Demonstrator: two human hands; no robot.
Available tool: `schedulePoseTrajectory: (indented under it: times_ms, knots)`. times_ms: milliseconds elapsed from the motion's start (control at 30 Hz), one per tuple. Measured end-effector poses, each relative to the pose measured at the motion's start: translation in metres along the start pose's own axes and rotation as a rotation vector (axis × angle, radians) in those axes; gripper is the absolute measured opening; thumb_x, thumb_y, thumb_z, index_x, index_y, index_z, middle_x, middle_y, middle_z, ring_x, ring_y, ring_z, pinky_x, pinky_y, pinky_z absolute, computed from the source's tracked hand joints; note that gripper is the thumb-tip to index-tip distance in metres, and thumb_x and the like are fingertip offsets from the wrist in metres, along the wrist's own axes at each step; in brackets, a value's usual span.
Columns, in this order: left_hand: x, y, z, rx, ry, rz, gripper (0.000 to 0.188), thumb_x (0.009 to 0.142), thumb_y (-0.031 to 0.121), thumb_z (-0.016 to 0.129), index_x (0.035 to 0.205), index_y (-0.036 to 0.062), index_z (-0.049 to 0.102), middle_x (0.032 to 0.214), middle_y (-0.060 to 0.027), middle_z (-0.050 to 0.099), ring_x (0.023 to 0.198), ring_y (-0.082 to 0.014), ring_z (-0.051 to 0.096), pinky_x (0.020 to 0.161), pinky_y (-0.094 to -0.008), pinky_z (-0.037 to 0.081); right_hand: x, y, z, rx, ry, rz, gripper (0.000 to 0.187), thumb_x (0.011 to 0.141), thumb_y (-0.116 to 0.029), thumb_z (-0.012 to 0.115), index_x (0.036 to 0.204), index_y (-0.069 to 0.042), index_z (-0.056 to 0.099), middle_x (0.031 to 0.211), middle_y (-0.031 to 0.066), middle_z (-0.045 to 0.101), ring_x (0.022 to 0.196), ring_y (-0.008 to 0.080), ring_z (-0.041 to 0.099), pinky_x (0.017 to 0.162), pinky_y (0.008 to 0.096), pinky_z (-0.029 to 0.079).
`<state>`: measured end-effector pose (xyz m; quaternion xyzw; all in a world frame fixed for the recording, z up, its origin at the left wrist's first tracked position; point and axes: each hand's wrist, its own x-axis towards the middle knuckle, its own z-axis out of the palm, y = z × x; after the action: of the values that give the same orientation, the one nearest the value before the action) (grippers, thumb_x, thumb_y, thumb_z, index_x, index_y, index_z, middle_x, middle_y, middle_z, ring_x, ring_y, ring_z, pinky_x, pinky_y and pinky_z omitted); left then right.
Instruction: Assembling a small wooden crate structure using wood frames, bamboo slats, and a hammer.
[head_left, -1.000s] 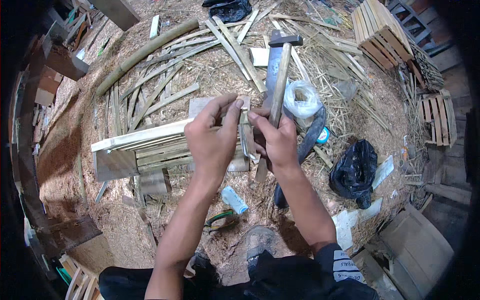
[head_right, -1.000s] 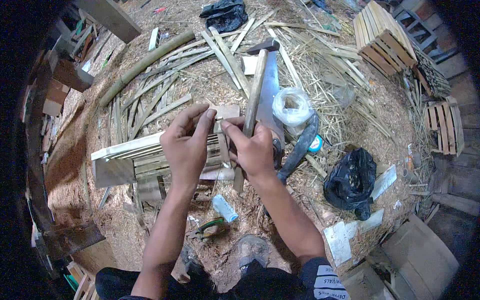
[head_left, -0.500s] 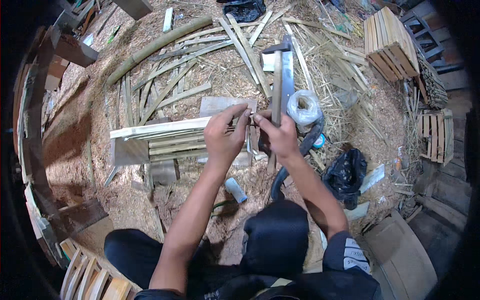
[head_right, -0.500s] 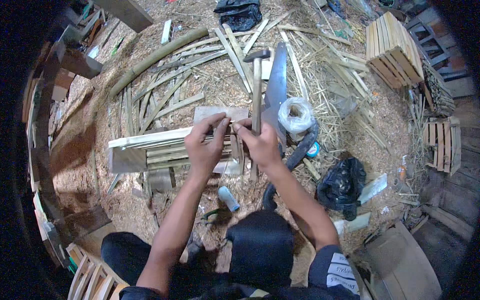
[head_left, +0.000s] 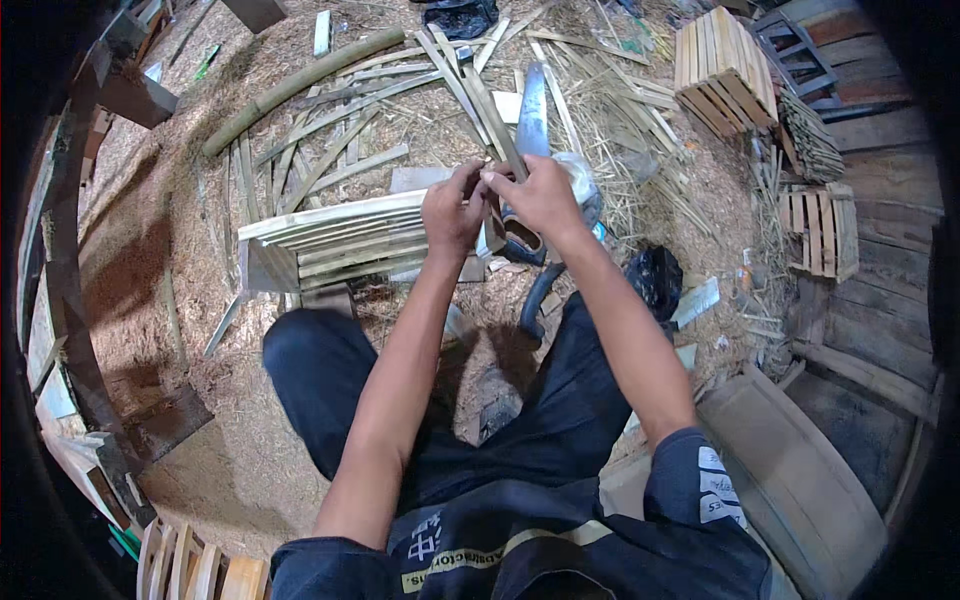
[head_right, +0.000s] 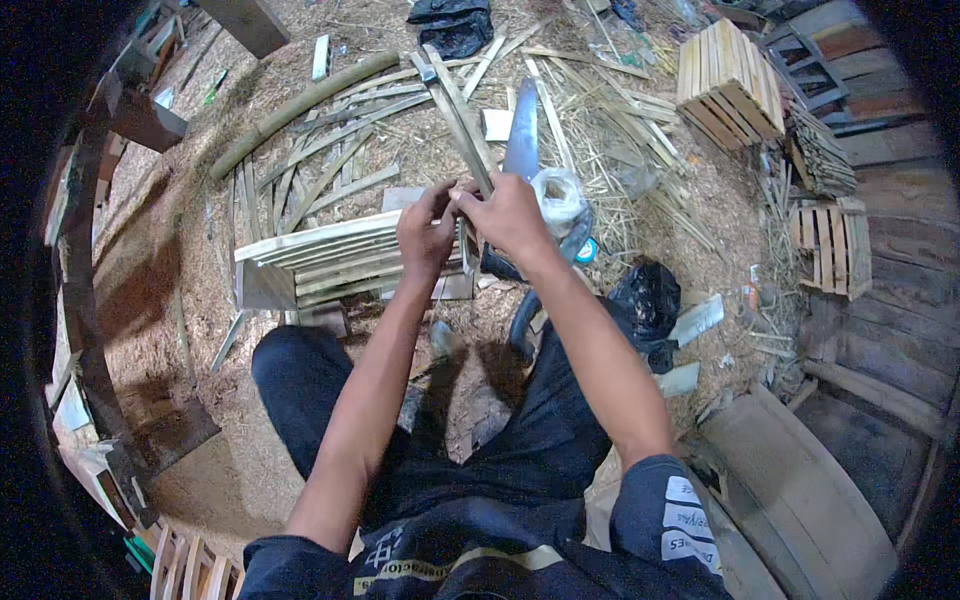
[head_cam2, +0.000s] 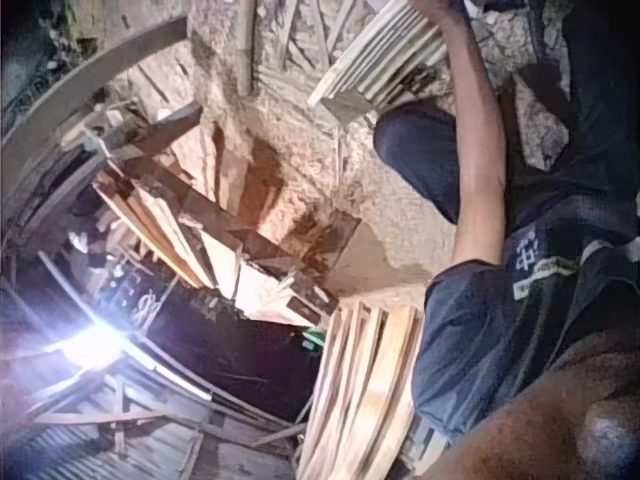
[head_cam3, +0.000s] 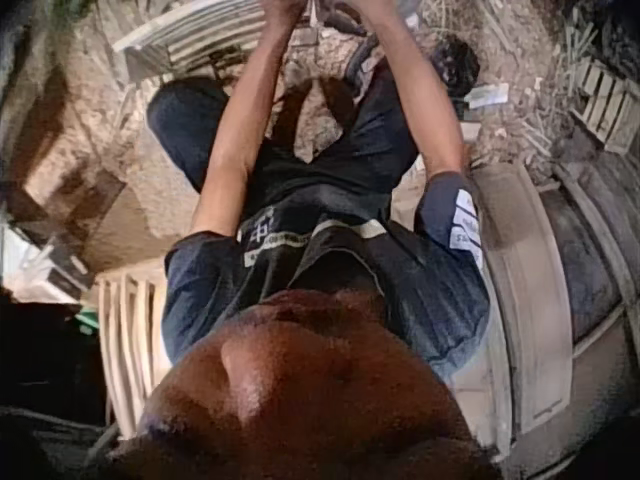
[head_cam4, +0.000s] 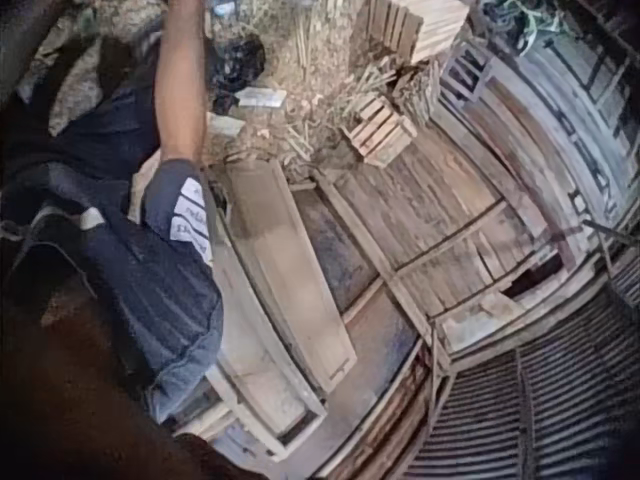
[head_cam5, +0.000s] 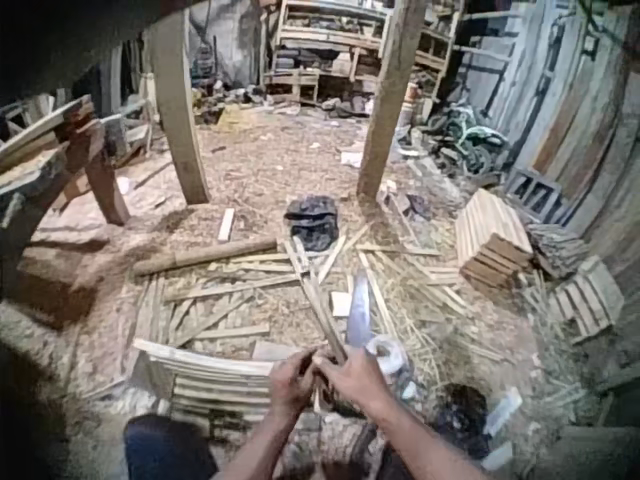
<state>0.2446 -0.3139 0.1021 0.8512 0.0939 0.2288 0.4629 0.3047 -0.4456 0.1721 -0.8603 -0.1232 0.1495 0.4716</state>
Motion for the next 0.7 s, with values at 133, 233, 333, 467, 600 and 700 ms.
schedulePoseTrajectory:
  times_ms: [133,233,333,467,600,700]
  knots:
    - [-0.001,-0.002,-0.004,0.002,0.025,0.052,0.029,0.081,0.014,0.075,0.109,0.0130,0.069,0.087,-0.0086,0.073,0.078,-0.0264,0.068,0.071,-0.0369,0.053,-0.006,0.011,0.023,0.084,0.137,0.077,0.028,0.079,-0.028,0.078,0.088,-0.002,0.073,0.072,0.0149,0.071,0.067,0.0256,0.070,0.064,0.0375,0.053]
    - [-0.001,-0.005,-0.003,-0.033,0.043,0.107,0.028,0.080,0.016,0.075,0.108,0.0144,0.070,0.086,-0.0068,0.072,0.074,-0.0285,0.066,0.071,-0.0381,0.053,-0.004,0.020,0.025,0.049,0.243,0.063,0.027,0.079,-0.027,0.078,0.089,-0.002,0.073,0.070,0.0115,0.070,0.065,0.0207,0.068,0.063,0.0360,0.053]
    - [0.002,-0.012,0.001,-0.029,0.050,0.161,0.027,0.081,0.017,0.075,0.107,0.0139,0.069,0.087,-0.0065,0.073,0.075,-0.0280,0.067,0.071,-0.0376,0.054,0.000,0.025,0.027,0.143,0.185,0.162,0.028,0.078,-0.028,0.079,0.088,-0.002,0.073,0.069,0.0115,0.070,0.064,0.0195,0.067,0.062,0.0357,0.053]
    - [0.007,-0.019,0.005,-0.049,0.039,0.124,0.025,0.083,0.019,0.076,0.106,0.0129,0.069,0.088,-0.0058,0.073,0.079,-0.0244,0.070,0.070,-0.0353,0.054,0.008,0.025,0.033,0.117,0.243,0.156,0.026,0.078,-0.026,0.078,0.088,-0.002,0.073,0.067,0.0105,0.069,0.061,0.0202,0.066,0.058,0.0349,0.051]
    - [0.005,-0.016,0.005,-0.081,0.062,0.115,0.024,0.082,0.017,0.075,0.105,0.0136,0.068,0.089,-0.0065,0.073,0.080,-0.0273,0.069,0.071,-0.0376,0.054,0.010,0.024,0.034,0.410,0.210,0.286,0.016,0.083,-0.018,0.076,0.084,-0.004,0.067,0.061,-0.0035,0.054,0.049,0.0079,0.048,0.042,0.0261,0.035]
    - [-0.001,-0.010,0.002,-0.140,0.015,0.064,0.026,0.083,0.021,0.076,0.105,0.0110,0.066,0.091,-0.0062,0.074,0.082,-0.0274,0.070,0.073,-0.0381,0.054,0.004,0.027,0.034,0.507,0.180,0.340,0.015,0.084,-0.018,0.074,0.082,-0.005,0.066,0.060,-0.0041,0.051,0.048,0.0071,0.045,0.041,0.0258,0.032]
